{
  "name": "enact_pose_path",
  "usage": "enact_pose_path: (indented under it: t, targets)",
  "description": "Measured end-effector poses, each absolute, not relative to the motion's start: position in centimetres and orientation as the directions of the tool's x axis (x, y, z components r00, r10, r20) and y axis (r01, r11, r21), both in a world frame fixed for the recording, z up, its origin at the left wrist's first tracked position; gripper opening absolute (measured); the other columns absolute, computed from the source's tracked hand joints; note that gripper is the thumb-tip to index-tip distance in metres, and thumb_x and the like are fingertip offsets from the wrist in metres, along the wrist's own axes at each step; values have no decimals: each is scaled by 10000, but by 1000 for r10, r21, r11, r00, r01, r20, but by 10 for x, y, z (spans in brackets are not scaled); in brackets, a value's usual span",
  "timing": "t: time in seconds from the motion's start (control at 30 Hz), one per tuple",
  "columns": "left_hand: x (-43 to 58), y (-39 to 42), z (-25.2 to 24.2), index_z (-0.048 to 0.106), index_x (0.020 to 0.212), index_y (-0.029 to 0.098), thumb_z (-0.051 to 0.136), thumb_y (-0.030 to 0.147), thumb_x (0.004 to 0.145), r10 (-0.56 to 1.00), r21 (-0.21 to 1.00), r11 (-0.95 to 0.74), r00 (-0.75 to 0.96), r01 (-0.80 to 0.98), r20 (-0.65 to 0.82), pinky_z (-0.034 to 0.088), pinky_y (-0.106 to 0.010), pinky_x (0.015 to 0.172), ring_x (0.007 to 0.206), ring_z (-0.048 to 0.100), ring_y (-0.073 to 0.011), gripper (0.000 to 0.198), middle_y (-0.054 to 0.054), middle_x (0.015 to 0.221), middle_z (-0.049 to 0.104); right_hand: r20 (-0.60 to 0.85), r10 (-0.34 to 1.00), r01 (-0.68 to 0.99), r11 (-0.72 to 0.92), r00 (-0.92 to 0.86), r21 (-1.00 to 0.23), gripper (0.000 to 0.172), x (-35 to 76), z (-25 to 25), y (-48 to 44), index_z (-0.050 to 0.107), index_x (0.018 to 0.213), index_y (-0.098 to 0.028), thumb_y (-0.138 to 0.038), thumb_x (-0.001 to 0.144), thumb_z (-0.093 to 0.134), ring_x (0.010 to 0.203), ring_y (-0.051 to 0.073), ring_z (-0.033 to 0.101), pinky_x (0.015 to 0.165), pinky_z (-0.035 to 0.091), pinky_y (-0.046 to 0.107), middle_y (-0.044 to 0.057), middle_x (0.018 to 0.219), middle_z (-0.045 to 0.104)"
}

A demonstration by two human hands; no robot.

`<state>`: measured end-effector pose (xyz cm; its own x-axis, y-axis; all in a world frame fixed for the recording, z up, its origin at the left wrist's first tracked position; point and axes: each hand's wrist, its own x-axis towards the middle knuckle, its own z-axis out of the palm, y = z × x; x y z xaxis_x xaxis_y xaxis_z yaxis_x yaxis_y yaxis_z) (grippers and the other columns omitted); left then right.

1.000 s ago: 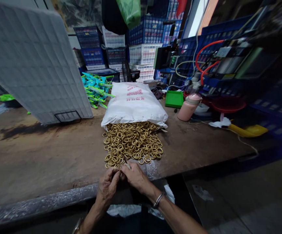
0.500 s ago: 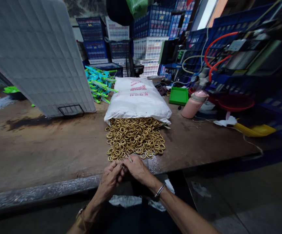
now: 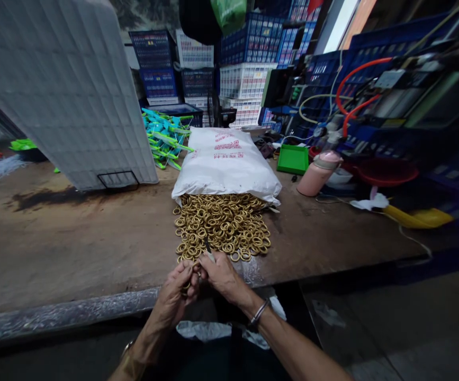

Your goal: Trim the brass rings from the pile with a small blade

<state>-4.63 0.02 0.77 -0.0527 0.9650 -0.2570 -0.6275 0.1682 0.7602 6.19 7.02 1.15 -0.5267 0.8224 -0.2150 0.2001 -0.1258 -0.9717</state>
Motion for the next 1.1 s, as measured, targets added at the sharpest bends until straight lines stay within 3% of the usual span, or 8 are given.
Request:
enact_pose_path:
  t: [0.23, 0.53, 0.8, 1.1]
  targets:
    - [-48, 2, 6, 508, 773, 153, 578, 366, 749, 971, 744, 156, -37, -650, -236, 209, -149, 359, 400, 321, -22, 226, 32, 619, 493, -137, 857, 255, -6, -497, -967, 367, 63, 16, 70, 433, 530, -179, -412, 805, 366, 403, 63, 326, 426, 269, 197, -52, 441, 389]
    - [-50, 3, 1, 500, 661, 148, 540, 479, 735, 943, 889, 241, -122, -389, -309, 194, -150, 339, 357, 315, -23, 341, 52, 516, 461, -8, 865, 428, 240, -501, -871, 310, 65, 14, 71, 431, 572, -189, -369, 816, 368, 490, 92, 390, 501, 319, 216, -31, 509, 457]
    - [-47, 0, 5, 506, 764, 152, 557, 435, 744, 945, 817, 244, -60, -522, -320, 187, -152, 360, 391, 321, -25, 288, 44, 581, 485, -78, 849, 320, 110, -522, -941, 304, 67, 12, 71, 436, 549, -184, -338, 806, 386, 476, 80, 397, 493, 325, 200, -33, 510, 456]
    - [-47, 1, -2, 495, 774, 151, 590, 387, 741, 947, 689, 266, 50, -674, -316, 192, -150, 360, 409, 314, -29, 256, 50, 565, 443, -88, 855, 296, 79, -511, -952, 315, 71, 16, 71, 447, 515, -181, -322, 791, 394, 454, 80, 379, 489, 306, 207, -37, 475, 436]
